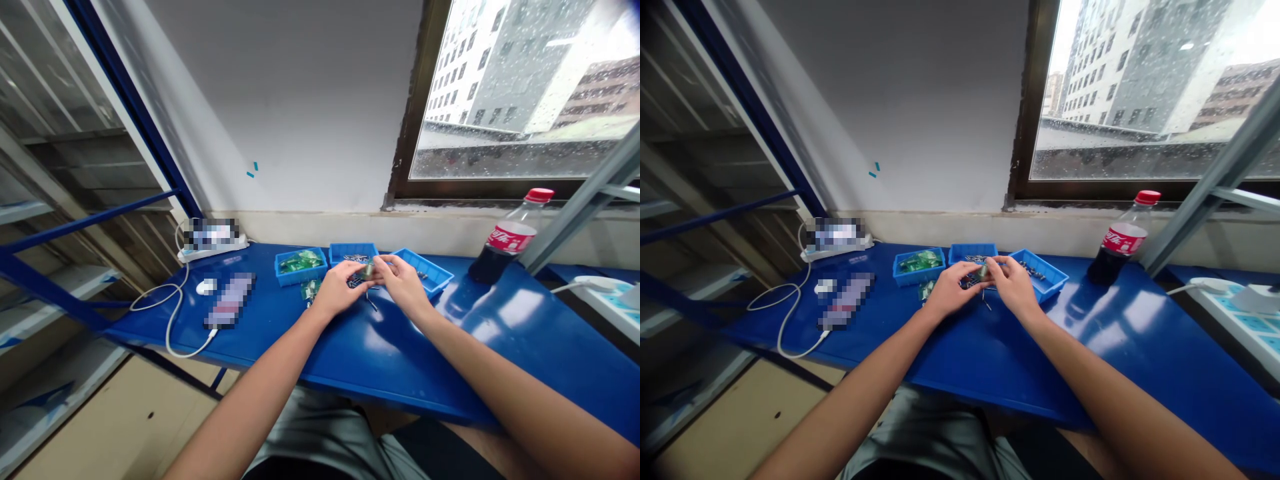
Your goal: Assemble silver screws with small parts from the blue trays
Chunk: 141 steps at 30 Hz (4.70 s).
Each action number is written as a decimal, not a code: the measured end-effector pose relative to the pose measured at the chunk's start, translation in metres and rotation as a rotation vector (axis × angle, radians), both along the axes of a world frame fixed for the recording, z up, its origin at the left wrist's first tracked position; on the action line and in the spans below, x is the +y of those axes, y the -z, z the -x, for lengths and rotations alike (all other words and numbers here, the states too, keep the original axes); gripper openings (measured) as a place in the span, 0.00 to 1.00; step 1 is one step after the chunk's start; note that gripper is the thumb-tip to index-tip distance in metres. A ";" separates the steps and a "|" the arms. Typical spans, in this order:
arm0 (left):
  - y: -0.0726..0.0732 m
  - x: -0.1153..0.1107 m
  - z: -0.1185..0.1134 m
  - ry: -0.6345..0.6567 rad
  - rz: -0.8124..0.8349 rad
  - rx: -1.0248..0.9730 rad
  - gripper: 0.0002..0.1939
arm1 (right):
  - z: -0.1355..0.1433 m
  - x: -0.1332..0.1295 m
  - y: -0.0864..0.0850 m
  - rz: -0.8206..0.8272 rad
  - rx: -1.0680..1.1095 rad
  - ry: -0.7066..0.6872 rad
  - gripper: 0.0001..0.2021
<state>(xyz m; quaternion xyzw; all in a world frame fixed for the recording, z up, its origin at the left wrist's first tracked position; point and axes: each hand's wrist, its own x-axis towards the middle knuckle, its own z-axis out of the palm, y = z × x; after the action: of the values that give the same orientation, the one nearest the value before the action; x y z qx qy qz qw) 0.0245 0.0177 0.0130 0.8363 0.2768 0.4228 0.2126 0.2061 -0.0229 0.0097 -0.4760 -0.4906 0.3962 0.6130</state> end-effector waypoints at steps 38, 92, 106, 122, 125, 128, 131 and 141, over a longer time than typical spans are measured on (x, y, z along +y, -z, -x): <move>0.013 0.011 -0.003 0.066 0.584 -0.369 0.25 | -0.002 0.002 0.005 0.021 -0.214 0.026 0.19; -0.024 0.024 0.079 -0.750 -0.036 0.201 0.17 | 0.005 -0.009 0.005 -0.283 -0.712 -0.045 0.12; -0.021 0.024 0.075 -0.800 -0.235 0.130 0.16 | 0.015 -0.010 0.010 -0.527 -1.080 -0.233 0.16; -0.009 -0.010 0.018 -0.047 -0.054 0.058 0.12 | 0.014 0.005 0.024 -0.617 -1.359 -0.159 0.10; -0.011 -0.008 0.020 -0.102 0.017 0.035 0.12 | 0.016 0.002 0.018 -0.617 -1.297 -0.152 0.10; -0.011 -0.005 0.021 -0.148 0.081 0.010 0.13 | 0.016 -0.001 0.014 -0.564 -1.047 -0.080 0.09; -0.009 -0.003 0.021 -0.151 0.149 0.007 0.15 | 0.013 -0.002 0.012 -0.441 -0.753 0.057 0.07; -0.001 0.000 0.018 0.076 0.552 -0.140 0.21 | 0.011 -0.004 0.008 -0.432 -0.542 0.047 0.07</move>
<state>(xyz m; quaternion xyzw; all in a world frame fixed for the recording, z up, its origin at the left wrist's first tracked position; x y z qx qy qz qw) 0.0069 0.0175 0.0144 0.7254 0.3345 0.3800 0.4663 0.1952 -0.0269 0.0013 -0.4344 -0.6970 0.1280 0.5560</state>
